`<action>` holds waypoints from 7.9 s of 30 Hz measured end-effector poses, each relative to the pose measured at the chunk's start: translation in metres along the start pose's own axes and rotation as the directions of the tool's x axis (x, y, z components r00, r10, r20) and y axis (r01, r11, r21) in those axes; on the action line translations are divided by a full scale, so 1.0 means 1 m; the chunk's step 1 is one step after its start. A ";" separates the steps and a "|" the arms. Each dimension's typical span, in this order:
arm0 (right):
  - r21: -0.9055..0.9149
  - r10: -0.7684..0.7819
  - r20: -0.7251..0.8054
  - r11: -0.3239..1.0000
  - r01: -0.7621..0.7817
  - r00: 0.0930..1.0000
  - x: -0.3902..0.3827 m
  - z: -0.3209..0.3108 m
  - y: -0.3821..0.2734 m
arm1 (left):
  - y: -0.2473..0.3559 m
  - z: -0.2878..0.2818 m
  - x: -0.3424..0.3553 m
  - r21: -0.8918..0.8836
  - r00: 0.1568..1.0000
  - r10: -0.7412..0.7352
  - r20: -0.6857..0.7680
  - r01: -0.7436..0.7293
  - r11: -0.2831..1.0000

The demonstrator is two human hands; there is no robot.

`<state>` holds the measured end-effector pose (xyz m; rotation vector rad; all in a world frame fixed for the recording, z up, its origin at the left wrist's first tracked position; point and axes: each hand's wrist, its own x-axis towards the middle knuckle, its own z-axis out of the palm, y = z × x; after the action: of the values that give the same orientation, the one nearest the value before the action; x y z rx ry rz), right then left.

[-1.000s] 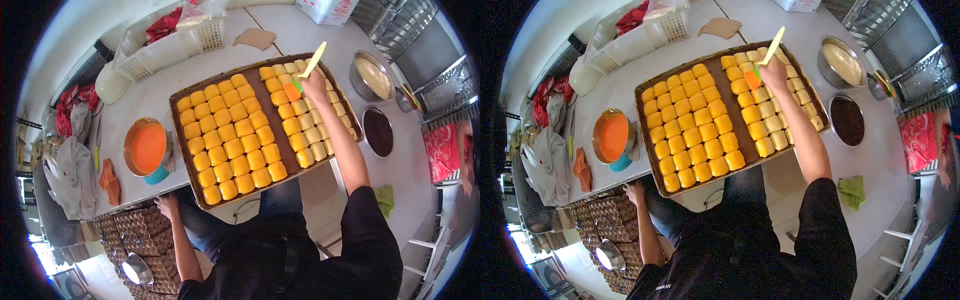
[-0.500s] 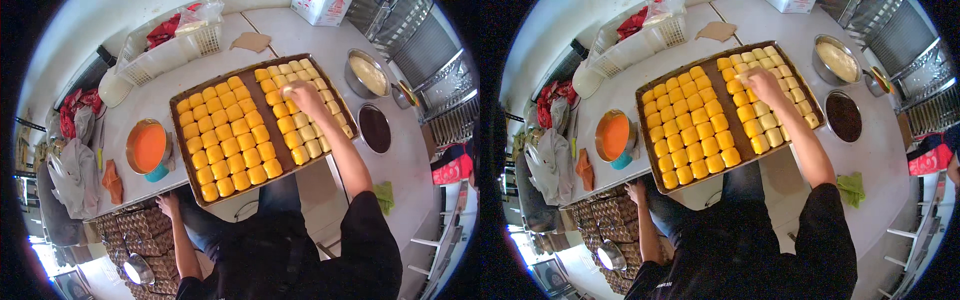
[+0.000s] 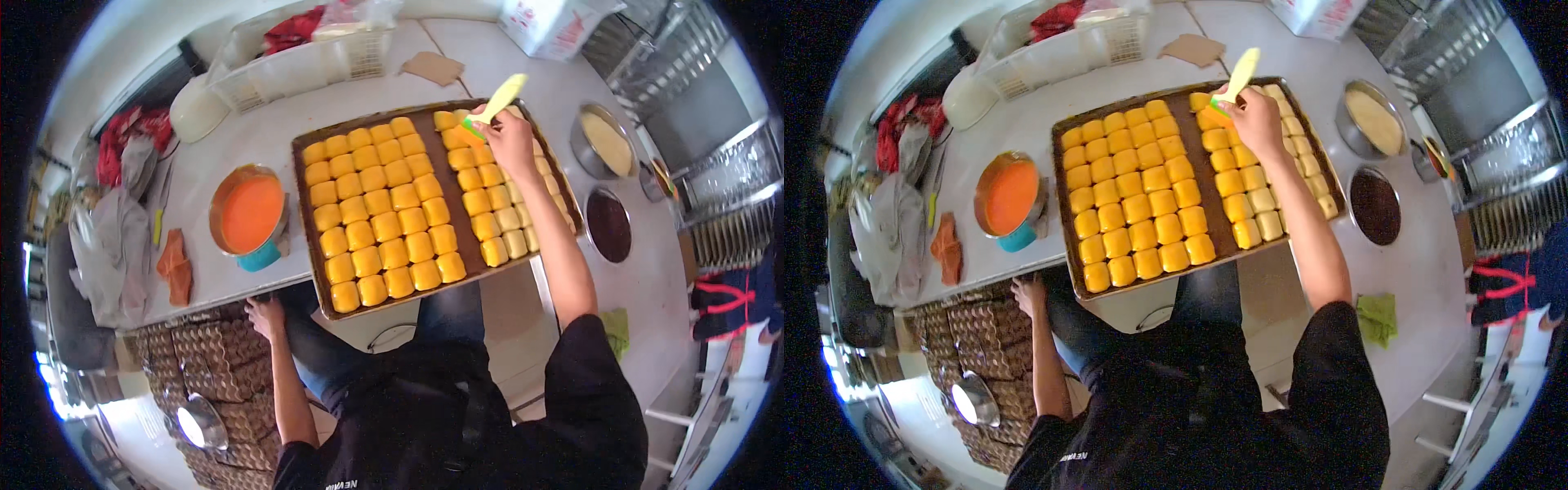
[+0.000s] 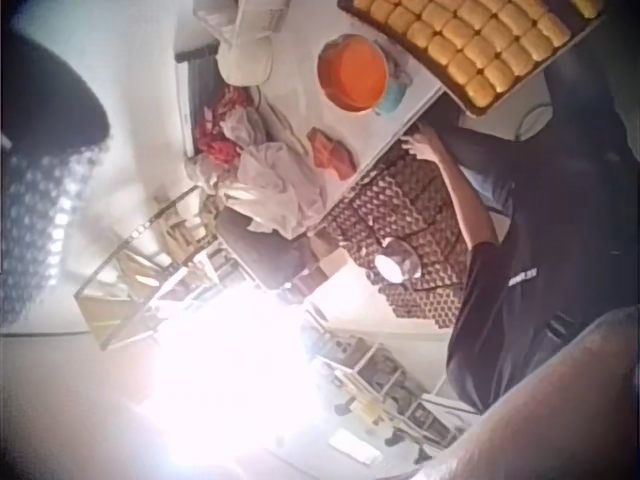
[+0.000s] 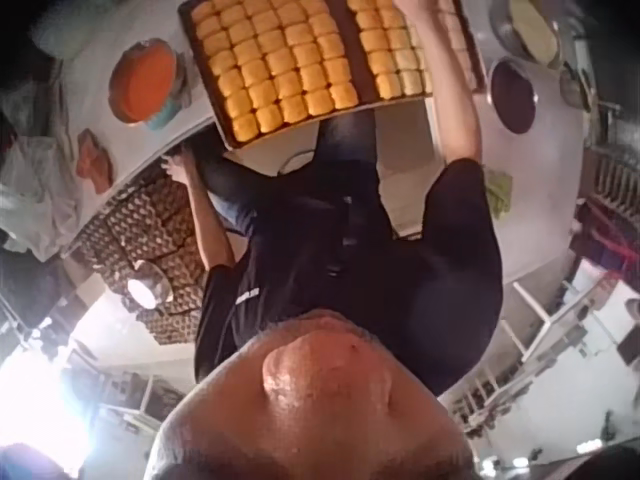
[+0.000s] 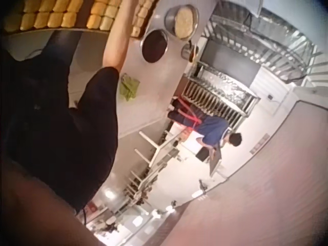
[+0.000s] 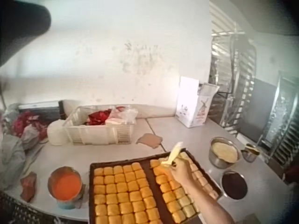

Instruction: Brush egg wash or glaze onto small bread rolls on a baking tray.

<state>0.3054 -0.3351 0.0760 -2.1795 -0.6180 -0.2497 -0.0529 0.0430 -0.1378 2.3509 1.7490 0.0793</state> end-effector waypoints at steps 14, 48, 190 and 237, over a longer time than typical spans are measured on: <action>0.406 -0.447 0.274 0.856 0.319 0.851 0.004 0.232 -0.217 | 0.012 -0.014 -0.013 -0.103 0.996 0.001 -0.084 -0.010 0.995; 0.892 0.191 0.377 0.189 -0.411 0.906 -0.022 0.120 -0.094 | -0.002 -0.002 -0.004 -0.019 1.000 -0.031 -0.002 0.031 0.999; 0.110 0.059 0.012 0.992 -0.060 0.998 -0.186 -0.047 -0.022 | -0.037 0.034 0.025 0.089 0.994 0.095 -0.057 -0.090 0.992; -0.163 0.033 -0.286 0.983 -0.083 0.958 -0.193 -0.026 -0.028 | 0.003 0.014 0.003 -0.023 0.999 0.033 -0.040 -0.034 0.999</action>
<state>0.1266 -0.4067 0.0382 -2.2673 -0.3816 -0.5920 -0.0468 0.0428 -0.1510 2.3785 1.7166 0.1522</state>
